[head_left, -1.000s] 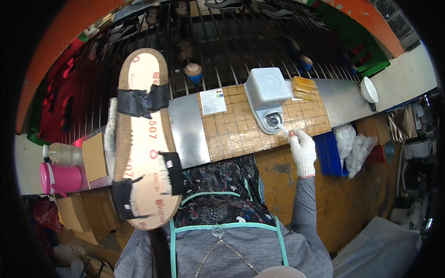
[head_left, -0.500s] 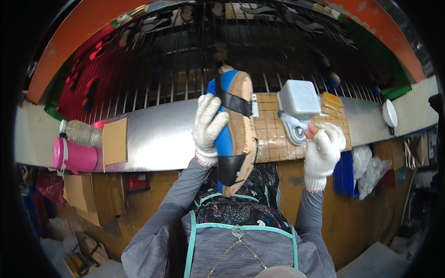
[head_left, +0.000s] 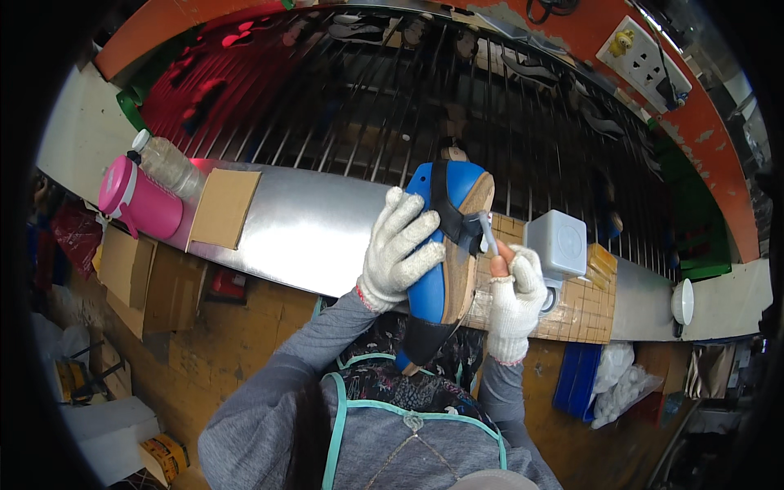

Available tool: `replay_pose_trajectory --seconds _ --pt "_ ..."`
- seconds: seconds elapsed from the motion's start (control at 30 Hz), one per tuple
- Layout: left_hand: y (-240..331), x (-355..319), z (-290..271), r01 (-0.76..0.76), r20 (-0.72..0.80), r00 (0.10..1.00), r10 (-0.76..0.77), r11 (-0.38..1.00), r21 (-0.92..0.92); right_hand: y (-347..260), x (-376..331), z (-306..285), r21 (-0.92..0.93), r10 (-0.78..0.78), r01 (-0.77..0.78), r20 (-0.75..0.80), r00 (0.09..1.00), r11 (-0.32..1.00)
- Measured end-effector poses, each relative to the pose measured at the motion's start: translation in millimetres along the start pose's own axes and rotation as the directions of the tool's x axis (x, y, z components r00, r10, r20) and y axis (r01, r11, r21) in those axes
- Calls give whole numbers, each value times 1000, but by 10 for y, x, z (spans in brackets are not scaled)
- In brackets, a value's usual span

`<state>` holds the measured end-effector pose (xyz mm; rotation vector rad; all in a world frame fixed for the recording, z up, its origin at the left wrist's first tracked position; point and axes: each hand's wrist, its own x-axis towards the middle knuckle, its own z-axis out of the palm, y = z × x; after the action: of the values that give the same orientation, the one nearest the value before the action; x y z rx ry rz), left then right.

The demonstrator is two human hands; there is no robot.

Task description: The person applies glue to the sole and strap junctions of a blue sandal using a small brush. They repeatedly dip the brush into a container and spread the adhesive along the edges, then place the sandal on a metal rack. The person also moves a pink container and a water bottle on the counter.

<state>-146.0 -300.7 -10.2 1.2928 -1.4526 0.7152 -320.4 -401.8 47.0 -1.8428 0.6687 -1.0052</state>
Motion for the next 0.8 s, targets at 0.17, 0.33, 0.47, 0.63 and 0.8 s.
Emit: replay_pose_trajectory --seconds 0.17,0.33,0.47,0.63,0.8 --pt "14 20 -47 1 -2 1000 -1 1000 -1 12 236 -25 -228 -151 122 -114 982 966" --pt "-22 16 -72 2 6 1000 -2 1000 4 7 329 -50 -470 -375 281 -118 920 837" --pt "-63 7 -87 -6 -1 1000 6 1000 8 -49 290 -144 -541 -429 370 18 903 756" --pt "-67 13 -95 -9 19 1000 9 1000 8 -75 306 -205 -455 -414 400 75 907 795" --pt "-53 40 -71 -10 10 1000 10 1000 -5 -95 321 -237 -532 -426 375 30 904 759"
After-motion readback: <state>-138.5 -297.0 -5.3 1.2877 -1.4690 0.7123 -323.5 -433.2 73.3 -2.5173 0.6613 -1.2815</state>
